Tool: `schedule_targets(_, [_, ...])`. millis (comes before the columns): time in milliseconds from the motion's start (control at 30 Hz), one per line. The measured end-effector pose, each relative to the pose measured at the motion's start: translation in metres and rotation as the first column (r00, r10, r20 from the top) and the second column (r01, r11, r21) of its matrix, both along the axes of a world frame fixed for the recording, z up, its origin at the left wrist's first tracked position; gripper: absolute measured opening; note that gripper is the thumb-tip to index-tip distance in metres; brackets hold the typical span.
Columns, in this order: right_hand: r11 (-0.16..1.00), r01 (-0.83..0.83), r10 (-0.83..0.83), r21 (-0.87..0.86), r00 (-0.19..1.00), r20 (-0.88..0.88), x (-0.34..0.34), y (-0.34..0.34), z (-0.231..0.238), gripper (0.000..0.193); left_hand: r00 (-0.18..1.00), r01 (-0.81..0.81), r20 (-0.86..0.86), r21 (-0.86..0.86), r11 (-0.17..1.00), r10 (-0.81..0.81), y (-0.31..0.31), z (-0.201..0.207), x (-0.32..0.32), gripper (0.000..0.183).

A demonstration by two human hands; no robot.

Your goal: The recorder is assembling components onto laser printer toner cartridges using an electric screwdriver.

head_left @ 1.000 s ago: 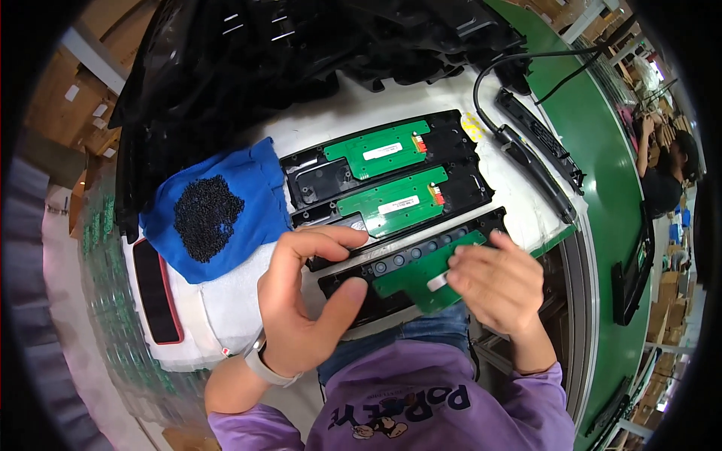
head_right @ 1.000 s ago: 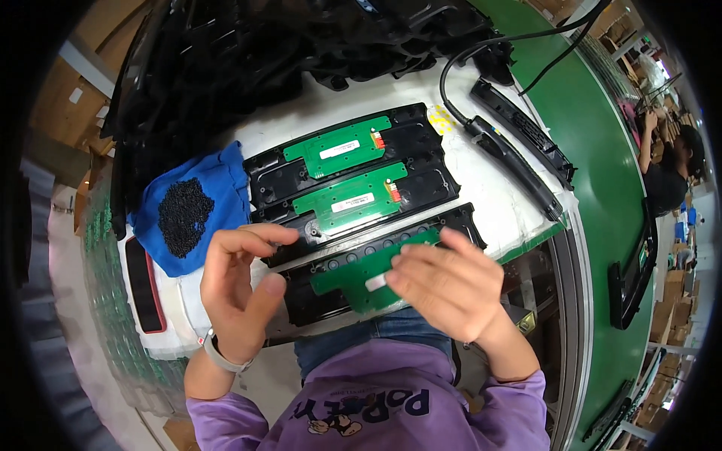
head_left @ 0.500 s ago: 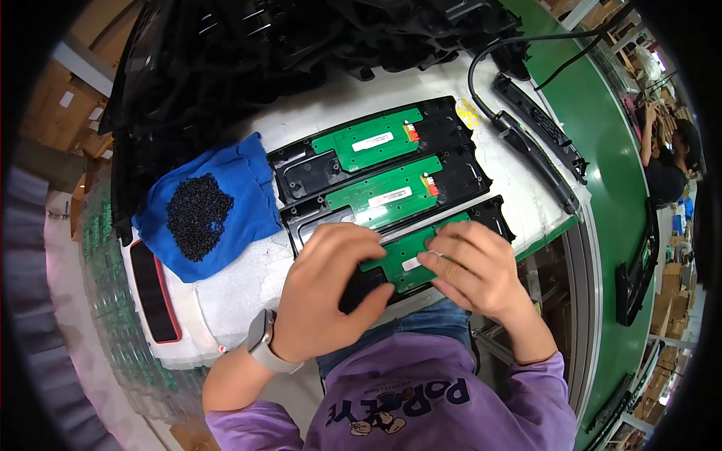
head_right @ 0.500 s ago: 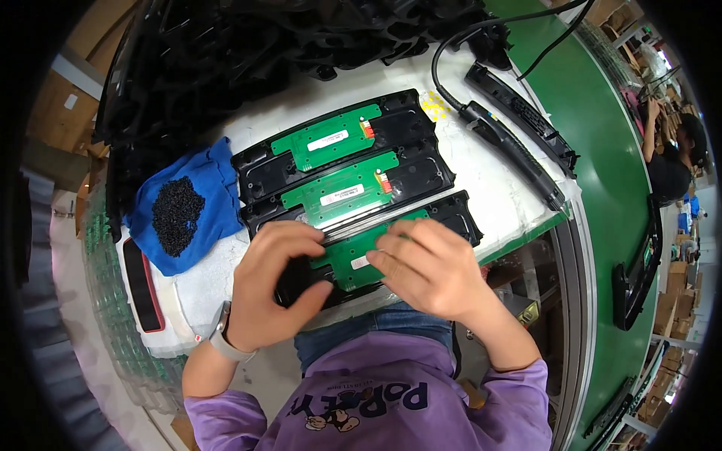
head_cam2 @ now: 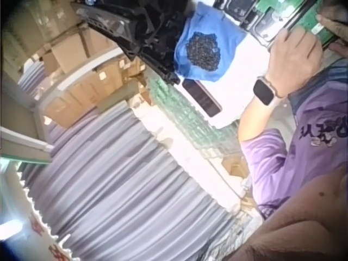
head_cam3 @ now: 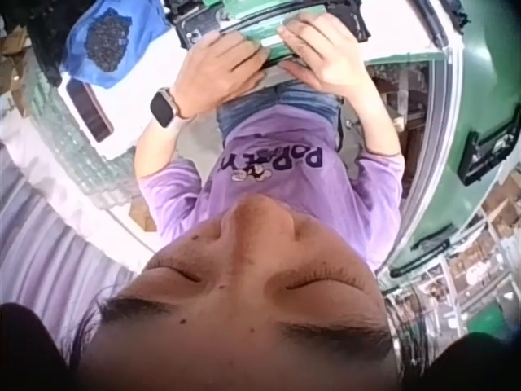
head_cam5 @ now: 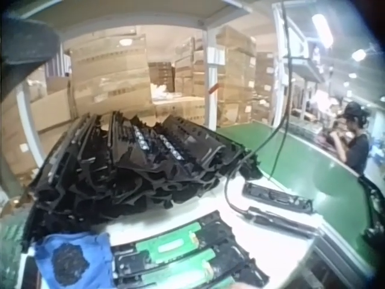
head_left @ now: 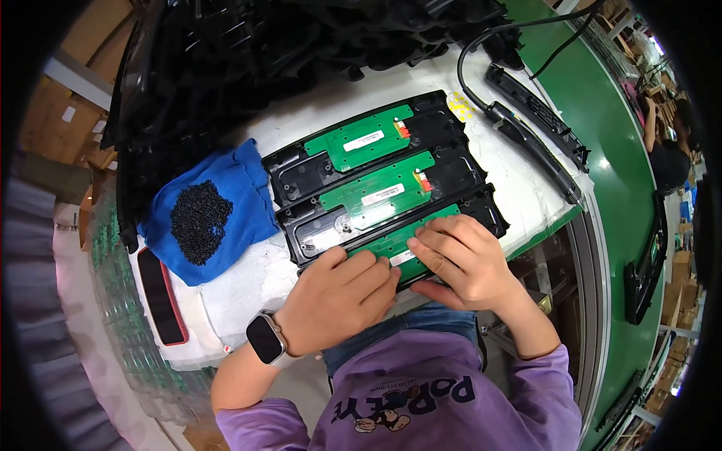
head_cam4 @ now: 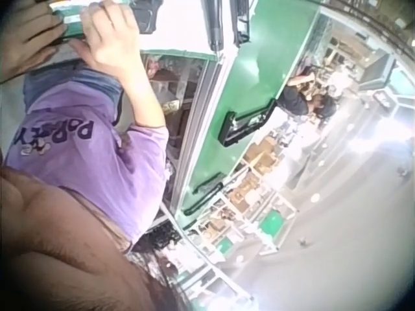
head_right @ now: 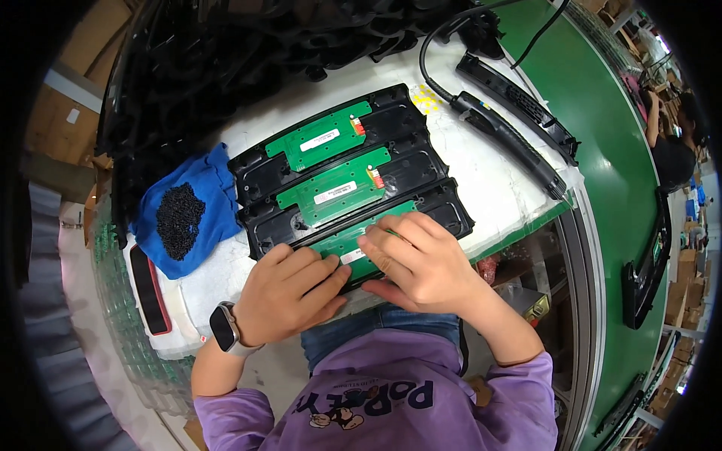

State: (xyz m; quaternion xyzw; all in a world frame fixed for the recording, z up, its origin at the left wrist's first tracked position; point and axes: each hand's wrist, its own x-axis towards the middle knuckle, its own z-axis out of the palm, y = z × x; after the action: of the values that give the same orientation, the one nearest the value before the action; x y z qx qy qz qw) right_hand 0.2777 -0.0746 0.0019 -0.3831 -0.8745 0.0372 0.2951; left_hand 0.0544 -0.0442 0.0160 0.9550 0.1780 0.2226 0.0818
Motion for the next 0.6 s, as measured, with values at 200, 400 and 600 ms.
schedule_targets(200, [1.000, 0.023, -0.023, -0.008, 1.000, 0.008, -0.009, 0.000, 0.007, 0.055, 0.996, 0.035, -0.085, -0.032, 0.999, -0.038, 0.007, 0.009, -0.007, 0.037])
schedule_targets(400, [0.993, 0.053, -0.046, 0.106, 0.997, -0.063, 0.006, 0.003, 0.031, 0.038, 0.993, -0.055, -0.107, -0.027, 0.998, 0.052, 0.009, 0.008, -0.019, 0.032])
schedule_targets(600, [0.662, 0.669, -0.735, 0.339, 0.667, 0.119, 0.073, 0.024, 0.045, 0.038, 0.852, -0.515, 0.170, 0.103, 0.851, 0.495, 0.027, 0.037, -0.059, 0.010])
